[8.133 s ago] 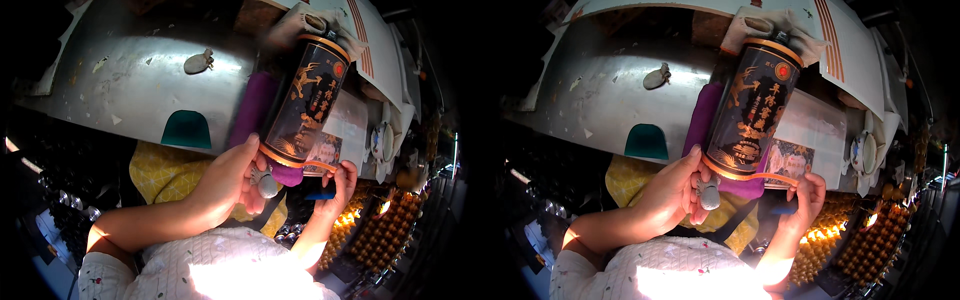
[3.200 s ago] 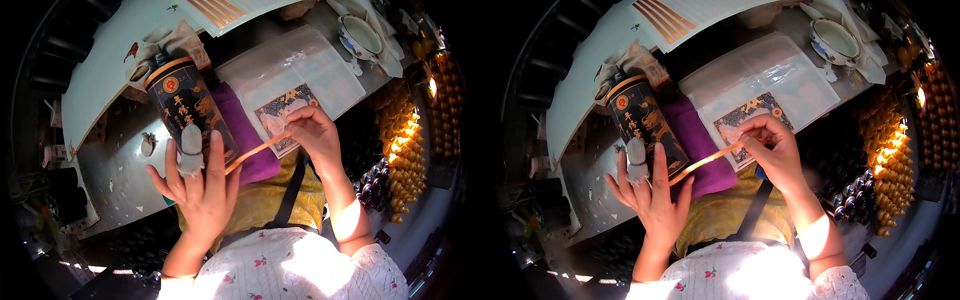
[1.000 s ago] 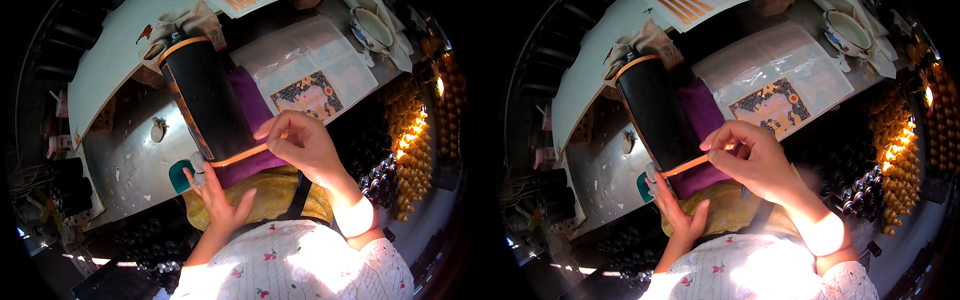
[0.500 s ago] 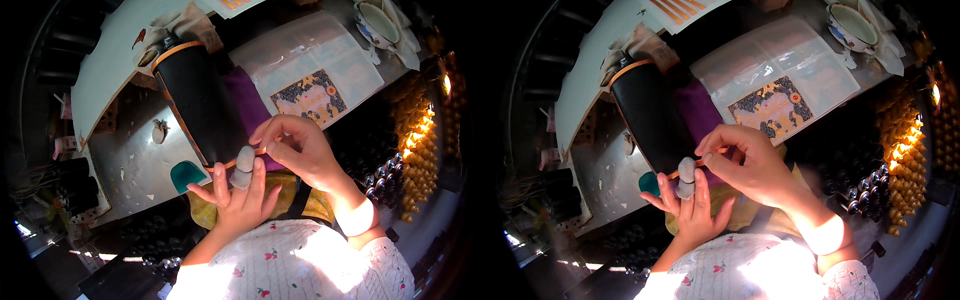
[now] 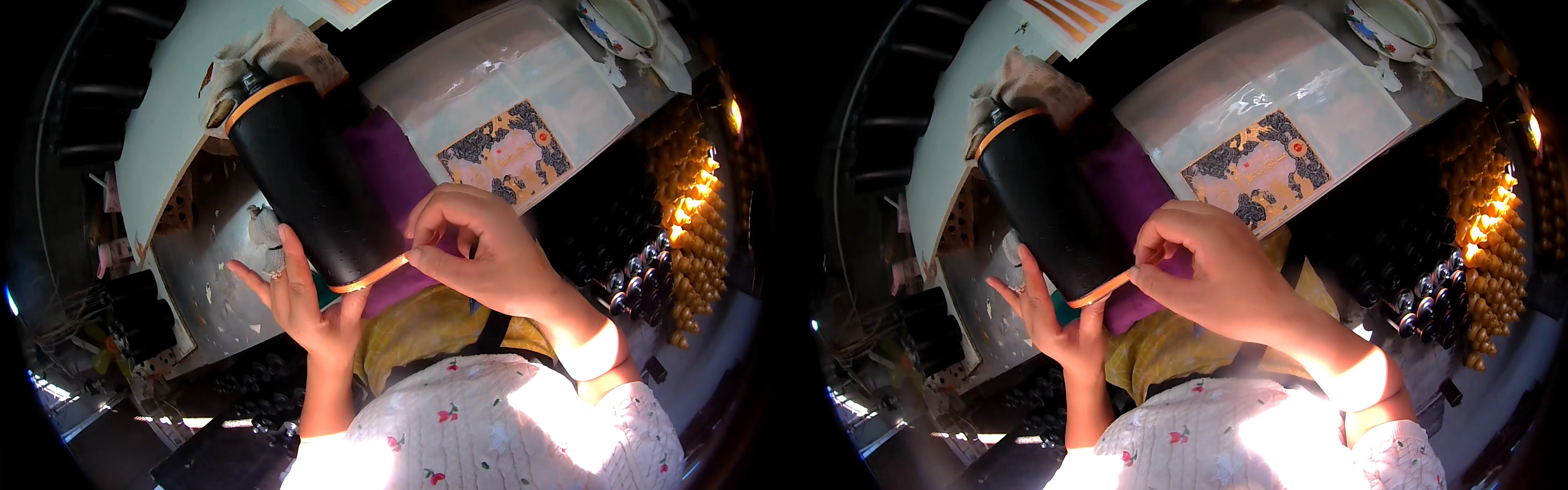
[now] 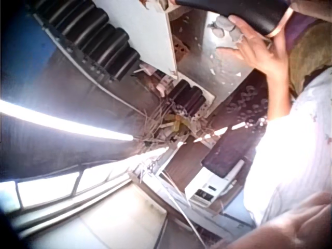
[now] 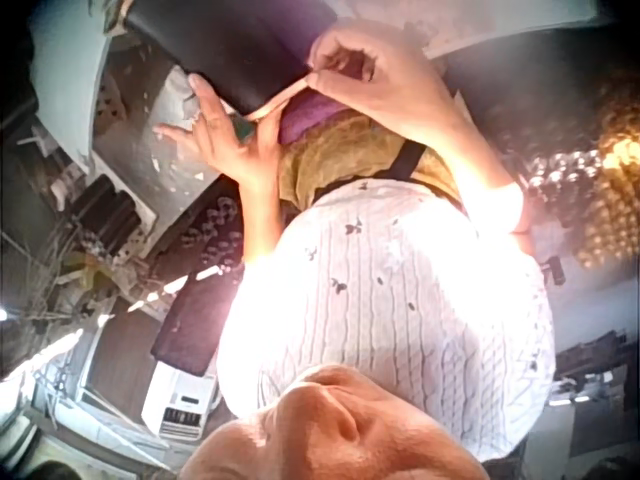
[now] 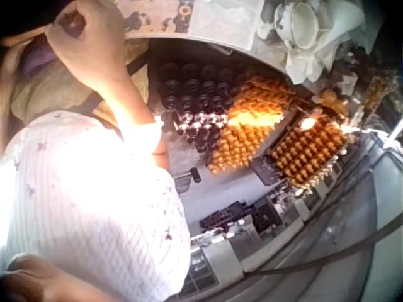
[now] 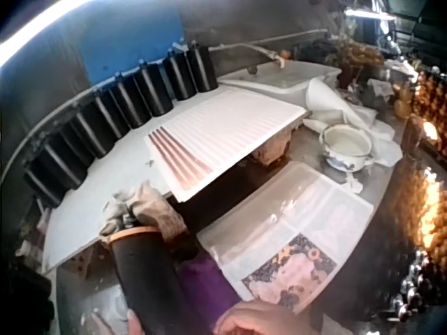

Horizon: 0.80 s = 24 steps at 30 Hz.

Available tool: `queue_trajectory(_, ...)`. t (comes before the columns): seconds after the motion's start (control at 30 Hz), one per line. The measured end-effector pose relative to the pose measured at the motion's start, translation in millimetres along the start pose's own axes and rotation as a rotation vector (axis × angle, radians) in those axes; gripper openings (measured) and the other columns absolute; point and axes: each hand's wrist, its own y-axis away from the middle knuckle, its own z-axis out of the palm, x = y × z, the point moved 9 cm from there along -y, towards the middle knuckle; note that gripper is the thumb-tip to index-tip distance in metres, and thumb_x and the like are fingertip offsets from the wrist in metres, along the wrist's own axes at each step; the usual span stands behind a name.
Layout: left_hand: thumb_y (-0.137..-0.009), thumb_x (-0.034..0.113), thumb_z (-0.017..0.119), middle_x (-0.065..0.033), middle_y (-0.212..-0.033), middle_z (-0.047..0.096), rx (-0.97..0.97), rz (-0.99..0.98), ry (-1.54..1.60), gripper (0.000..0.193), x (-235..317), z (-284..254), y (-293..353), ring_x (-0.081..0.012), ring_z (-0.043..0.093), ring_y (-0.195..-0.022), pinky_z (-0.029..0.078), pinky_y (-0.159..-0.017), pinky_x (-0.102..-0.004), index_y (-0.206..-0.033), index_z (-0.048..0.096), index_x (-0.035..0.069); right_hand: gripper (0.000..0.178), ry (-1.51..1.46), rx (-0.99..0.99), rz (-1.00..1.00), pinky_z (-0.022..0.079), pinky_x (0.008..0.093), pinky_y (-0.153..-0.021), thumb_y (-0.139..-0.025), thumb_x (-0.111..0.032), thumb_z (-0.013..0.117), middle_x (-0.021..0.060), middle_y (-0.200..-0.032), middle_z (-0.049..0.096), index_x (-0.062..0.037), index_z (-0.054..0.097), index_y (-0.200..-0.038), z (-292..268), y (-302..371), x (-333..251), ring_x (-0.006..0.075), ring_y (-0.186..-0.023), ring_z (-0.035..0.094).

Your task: The person applies a printed label to a cylindrical container, smoothing it with a blue tool. They then apply a thin orange strip around the container's rim, smoothing it with the same tool. The process is repeated for a second container.

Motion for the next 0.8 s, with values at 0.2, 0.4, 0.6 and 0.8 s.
queue_trajectory(0.2,-0.087,0.043,0.075,-0.0120,-0.098,0.070,0.055,0.007,0.230,0.086,-18.2,11.8,6.1,-0.0274,0.068,-0.098,0.003,-0.122,-0.0664,-0.146,0.046,-0.012,0.011,0.003,0.010,0.071,0.047,0.0289,-0.067,-0.084,-0.007,0.075,0.0042,-0.084,0.064,-0.0020,0.065,-0.085,1.0,1.1,2.1,0.0145,-0.078,0.061)
queue_trajectory(0.4,-0.084,0.038,0.078,-0.0169,-0.116,0.068,-0.133,-0.057,0.224,0.086,-33.9,27.5,14.1,-0.0420,0.048,-0.137,0.001,-0.121,-0.0670,-0.147,0.045,-0.010,0.010,0.017,0.033,0.045,0.047,0.0283,-0.069,-0.084,-0.005,0.073,0.0045,-0.084,0.063,-0.0013,0.064,-0.085,2.1,1.3,-0.2,0.0141,-0.079,0.060)
queue_trajectory(0.6,-0.080,0.043,0.082,-0.0126,-0.101,0.065,-0.004,0.052,0.072,0.094,7.4,11.0,4.2,-0.0303,0.062,-0.100,0.010,-0.119,-0.0727,-0.149,0.044,-0.007,0.017,0.206,0.208,-0.325,0.045,0.0279,-0.056,-0.077,-0.004,0.076,0.0026,-0.083,0.062,-0.0058,0.071,-0.093,-0.6,18.9,-20.8,0.0149,-0.069,0.058)
queue_trajectory(0.8,-0.086,0.037,0.073,-0.0115,-0.096,0.064,0.049,0.050,0.118,0.081,-1.9,9.4,6.2,-0.0247,0.057,-0.084,0.015,-0.122,-0.0647,-0.148,0.046,-0.008,0.057,0.654,0.250,-0.681,0.045,0.0257,-0.049,-0.062,-0.004,0.079,-0.0019,-0.082,0.056,-0.0162,0.077,-0.118,41.9,51.8,-38.5,0.0126,-0.059,0.052)
